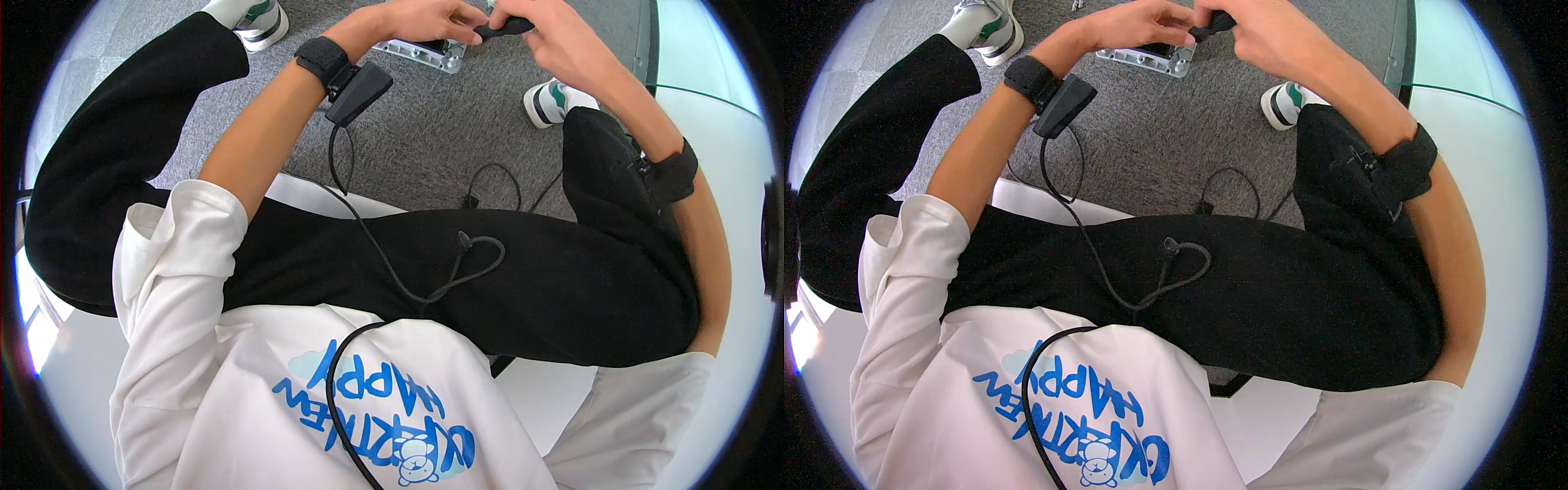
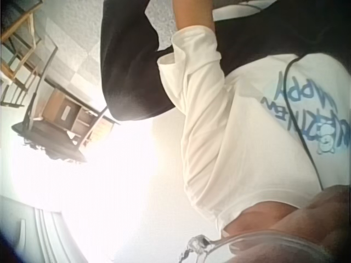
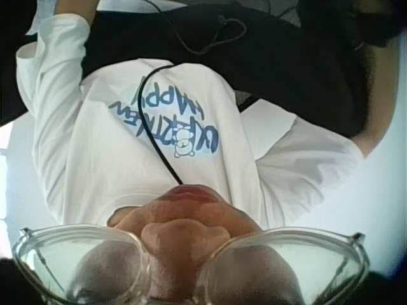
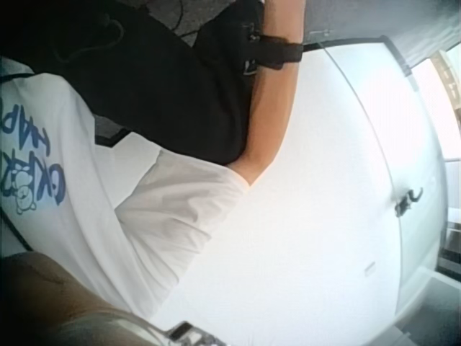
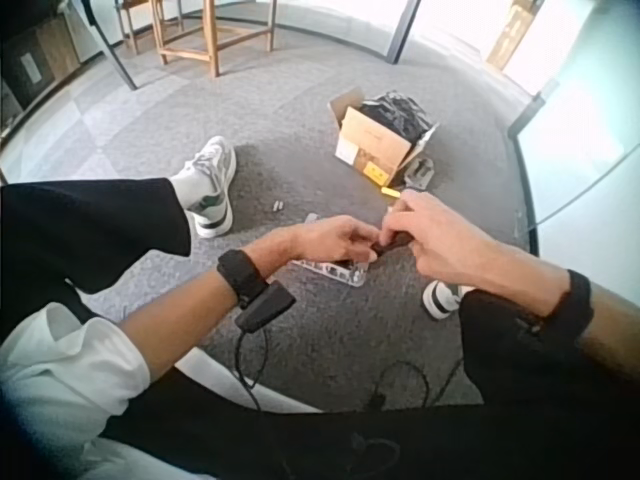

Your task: The person picks up a component and places it into a metal housing, then empties a bag of screws into their hand and places them into the housing, and finally puts a green-rimmed component into the housing.

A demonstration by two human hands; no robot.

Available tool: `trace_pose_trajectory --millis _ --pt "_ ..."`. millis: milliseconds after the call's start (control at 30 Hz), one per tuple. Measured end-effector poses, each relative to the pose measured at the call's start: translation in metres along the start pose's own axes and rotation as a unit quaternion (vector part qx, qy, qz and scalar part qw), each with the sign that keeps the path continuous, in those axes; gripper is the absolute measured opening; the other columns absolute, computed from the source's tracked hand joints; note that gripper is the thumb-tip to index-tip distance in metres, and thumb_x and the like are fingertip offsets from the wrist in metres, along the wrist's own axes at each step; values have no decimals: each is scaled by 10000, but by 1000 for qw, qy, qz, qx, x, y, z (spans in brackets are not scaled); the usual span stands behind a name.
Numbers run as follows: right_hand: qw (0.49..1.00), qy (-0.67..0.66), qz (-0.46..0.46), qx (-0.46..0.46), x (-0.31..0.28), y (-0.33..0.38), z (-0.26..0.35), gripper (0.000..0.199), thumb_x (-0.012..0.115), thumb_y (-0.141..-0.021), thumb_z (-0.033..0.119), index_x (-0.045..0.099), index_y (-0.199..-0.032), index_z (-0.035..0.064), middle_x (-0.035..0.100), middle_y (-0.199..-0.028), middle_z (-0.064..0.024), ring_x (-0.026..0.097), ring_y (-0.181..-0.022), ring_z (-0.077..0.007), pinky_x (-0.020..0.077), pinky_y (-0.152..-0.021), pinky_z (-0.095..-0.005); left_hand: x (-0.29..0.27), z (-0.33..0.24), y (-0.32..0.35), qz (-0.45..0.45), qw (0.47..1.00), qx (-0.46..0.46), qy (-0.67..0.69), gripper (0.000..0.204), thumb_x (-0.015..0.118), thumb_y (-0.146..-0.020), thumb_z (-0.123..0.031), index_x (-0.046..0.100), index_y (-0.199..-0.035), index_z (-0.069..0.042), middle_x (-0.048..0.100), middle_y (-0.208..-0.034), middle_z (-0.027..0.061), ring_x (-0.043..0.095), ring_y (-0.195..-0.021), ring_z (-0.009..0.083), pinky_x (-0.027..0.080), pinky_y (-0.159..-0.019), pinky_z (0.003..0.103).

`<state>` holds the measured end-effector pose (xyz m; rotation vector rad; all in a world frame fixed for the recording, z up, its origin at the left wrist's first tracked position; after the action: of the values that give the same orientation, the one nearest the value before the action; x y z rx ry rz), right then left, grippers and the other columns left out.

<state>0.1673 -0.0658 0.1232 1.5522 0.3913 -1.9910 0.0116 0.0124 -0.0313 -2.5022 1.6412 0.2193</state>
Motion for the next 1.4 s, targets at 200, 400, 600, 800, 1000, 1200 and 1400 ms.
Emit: trace_pose_trajectory --millis 200,400,600,800,1000,1200,1400 --pt "985 -4 -155 80 16 1 6 251 639 -941 204 670 -1125 37 641 -1128 -208 616 -1092 -384 495 -923 -420 3 -8 -5 -15 999 2 -46 336 748 -925 -235 666 -1169 -20 687 -926 55 585 -843 149 497 -762 359" --pt "992 -50 -14 113 2 -2 4 262 666 -935 240 683 -1067 15 668 -747 -149 677 -756 -377 543 -773 -442 11 -22 3 -141 967 50 -206 286 761 -909 -262 669 -1038 -23 674 -833 91 609 -815 195 503 -775 381" --pt "995 -77 68 12 23 -11 -26 229 654 -937 210 677 -1089 41 669 -823 -167 643 -789 -362 537 -763 -417 5 -7 -3 7 987 -66 -143 250 737 -919 -224 673 -1041 -15 693 -851 99 613 -791 197 501 -754 399" --pt "995 19 -88 53 7 -2 10 306 610 -967 298 661 -1118 36 677 -938 -211 651 -921 -385 517 -841 -447 2 -11 1 -20 989 12 -148 317 781 -896 -260 688 -1094 -30 722 -937 136 665 -860 242 516 -788 407" --pt "997 13 9 75 4 3 1 233 592 -906 153 685 -1093 50 646 -1072 -220 622 -1026 -379 494 -881 -445 18 -31 -3 -76 961 -48 -261 311 769 -911 -235 654 -1115 -30 723 -986 138 689 -909 243 532 -820 385" --pt "992 -35 -44 -112 14 9 -9 299 581 -765 -62 727 -1006 37 611 -1020 -160 580 -1063 -348 462 -930 -408 -2 -7 11 -44 992 -15 -119 229 681 -983 -214 690 -1091 -11 701 -904 52 626 -861 108 509 -832 301" --pt "993 36 7 -114 17 3 -2 139 632 -829 84 672 -888 -35 648 -773 -207 644 -733 -419 536 -687 -447 12 -22 8 -87 977 -24 -195 346 824 -872 -269 673 -1076 -35 723 -953 38 659 -874 138 526 -814 311"
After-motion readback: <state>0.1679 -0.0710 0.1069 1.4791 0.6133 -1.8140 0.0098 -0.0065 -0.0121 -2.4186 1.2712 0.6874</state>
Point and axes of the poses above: each hand's wrist, its own y-axis away from the middle knuckle, its own x-axis out of the palm, z = x × y, the point moved 2 cm from there along -y, towards the middle knuckle
